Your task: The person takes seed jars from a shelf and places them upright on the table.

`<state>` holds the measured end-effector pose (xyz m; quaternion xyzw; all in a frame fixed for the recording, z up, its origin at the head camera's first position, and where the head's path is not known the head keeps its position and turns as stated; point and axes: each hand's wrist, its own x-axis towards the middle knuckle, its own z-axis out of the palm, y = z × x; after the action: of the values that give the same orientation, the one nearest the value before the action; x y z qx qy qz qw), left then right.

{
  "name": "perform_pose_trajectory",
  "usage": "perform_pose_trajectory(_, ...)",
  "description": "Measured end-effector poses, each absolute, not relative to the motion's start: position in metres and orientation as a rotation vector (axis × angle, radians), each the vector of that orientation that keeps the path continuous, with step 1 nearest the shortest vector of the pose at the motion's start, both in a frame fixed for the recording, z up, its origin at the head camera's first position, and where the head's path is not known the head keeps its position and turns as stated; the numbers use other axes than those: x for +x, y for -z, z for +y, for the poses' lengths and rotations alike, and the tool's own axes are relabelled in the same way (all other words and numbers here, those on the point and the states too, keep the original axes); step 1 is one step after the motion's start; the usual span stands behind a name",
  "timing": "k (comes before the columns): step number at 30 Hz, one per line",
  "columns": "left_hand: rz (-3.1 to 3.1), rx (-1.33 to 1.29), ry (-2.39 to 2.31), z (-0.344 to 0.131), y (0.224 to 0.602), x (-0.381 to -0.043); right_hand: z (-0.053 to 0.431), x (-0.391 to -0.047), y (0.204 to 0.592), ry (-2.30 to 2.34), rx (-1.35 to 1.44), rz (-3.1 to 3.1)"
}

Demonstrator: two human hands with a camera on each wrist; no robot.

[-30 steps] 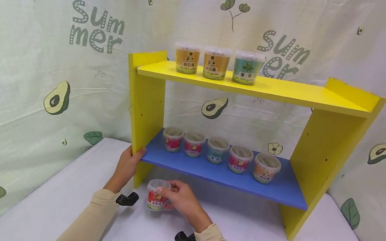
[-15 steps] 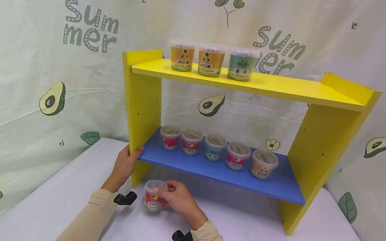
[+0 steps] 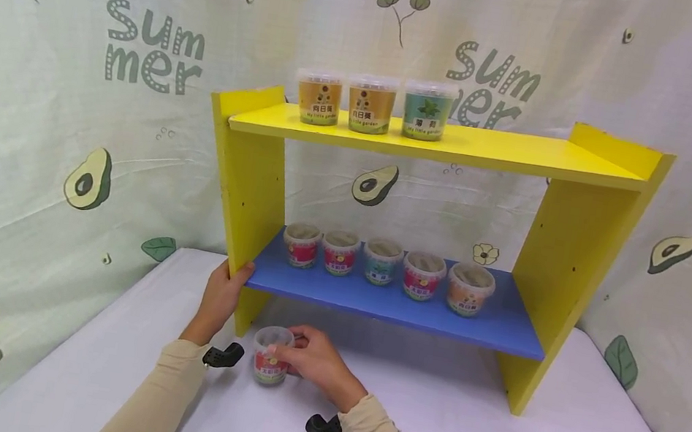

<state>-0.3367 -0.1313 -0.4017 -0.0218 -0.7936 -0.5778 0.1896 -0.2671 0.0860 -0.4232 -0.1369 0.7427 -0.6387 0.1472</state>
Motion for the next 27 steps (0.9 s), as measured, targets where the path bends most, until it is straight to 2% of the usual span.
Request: perform_pose_trajectory(27, -2.212, -0.069, 1.614, -0.1314, 0.4020, -0.3382, 0.0843, -0.2618, 0.4243, 1.765, -0.549, 2.233)
